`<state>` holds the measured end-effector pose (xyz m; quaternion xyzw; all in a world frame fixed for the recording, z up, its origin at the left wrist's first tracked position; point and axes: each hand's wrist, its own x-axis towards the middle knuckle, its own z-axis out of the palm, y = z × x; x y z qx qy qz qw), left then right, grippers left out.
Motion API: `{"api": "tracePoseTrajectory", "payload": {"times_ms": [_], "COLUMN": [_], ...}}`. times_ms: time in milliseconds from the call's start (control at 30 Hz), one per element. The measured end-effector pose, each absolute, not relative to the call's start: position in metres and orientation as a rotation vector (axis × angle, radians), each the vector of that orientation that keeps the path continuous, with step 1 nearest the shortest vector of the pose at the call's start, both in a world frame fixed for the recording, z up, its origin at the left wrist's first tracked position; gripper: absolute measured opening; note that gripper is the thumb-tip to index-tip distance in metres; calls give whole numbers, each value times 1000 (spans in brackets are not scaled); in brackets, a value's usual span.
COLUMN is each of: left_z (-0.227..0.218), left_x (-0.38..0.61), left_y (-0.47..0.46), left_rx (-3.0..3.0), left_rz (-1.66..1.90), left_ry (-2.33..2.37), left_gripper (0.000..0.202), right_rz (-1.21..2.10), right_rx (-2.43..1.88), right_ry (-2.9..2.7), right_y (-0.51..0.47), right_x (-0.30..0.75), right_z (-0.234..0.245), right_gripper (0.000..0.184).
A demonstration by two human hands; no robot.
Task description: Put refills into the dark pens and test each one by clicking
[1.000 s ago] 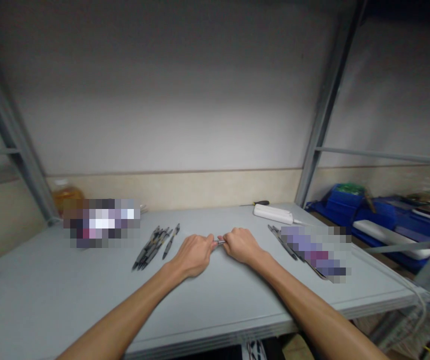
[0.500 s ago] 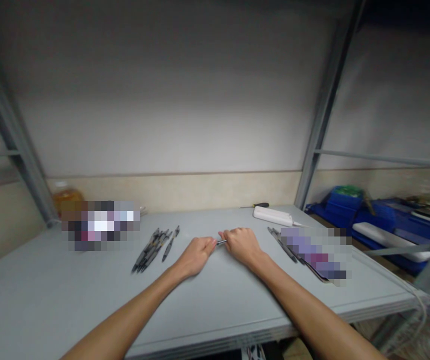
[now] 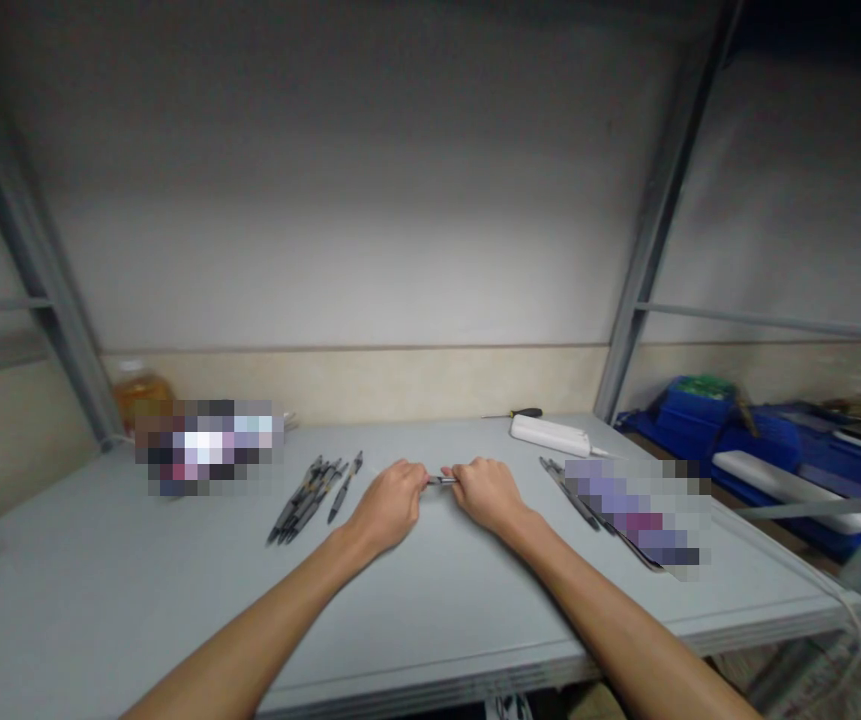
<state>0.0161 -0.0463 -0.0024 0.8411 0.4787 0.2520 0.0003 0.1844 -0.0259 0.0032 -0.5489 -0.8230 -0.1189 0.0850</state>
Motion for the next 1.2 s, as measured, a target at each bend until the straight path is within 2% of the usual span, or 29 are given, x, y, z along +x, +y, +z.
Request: {"api": "tracePoseTrajectory", "payload": {"times_ms": [267, 400, 467, 567, 733, 867, 1033, 1200], "left_z": [-2, 1, 2, 3, 1, -2, -7, -8], "left_x": [14, 12, 11, 10, 7, 3, -1, -4], "left_y": [-40, -42, -43, -43, -37, -30, -23, -20], "left_rx": [2004, 2050, 2056, 2037, 2028, 1965, 1945, 1893], "left_rz": [824, 1122, 1187, 1226, 1196, 1167, 1183, 1214], "left_ry": [1474, 1358, 1270, 1228, 1360, 1512, 1556, 1567], "left_gripper": [47, 34, 26, 24, 37, 43, 43, 43], "right_rz": [-350, -370, -367, -309, -166, -150, -53, 155], "right_rx": [-1577, -1639, -1685, -1668, -1482, -1258, -1041, -1137], "right_ry": [-2455, -2404, -2375, -2358, -2362, -2361, -2276, -2156], "right_y": [-27, -25, -24, -25, -27, -25, -21, -15], "right_x": [183, 186, 188, 190, 190, 192, 195, 200], "right_z": [8, 7, 7, 8, 9, 6, 2, 2], "right_gripper": [41, 32, 29, 32, 46, 37, 15, 24]}}
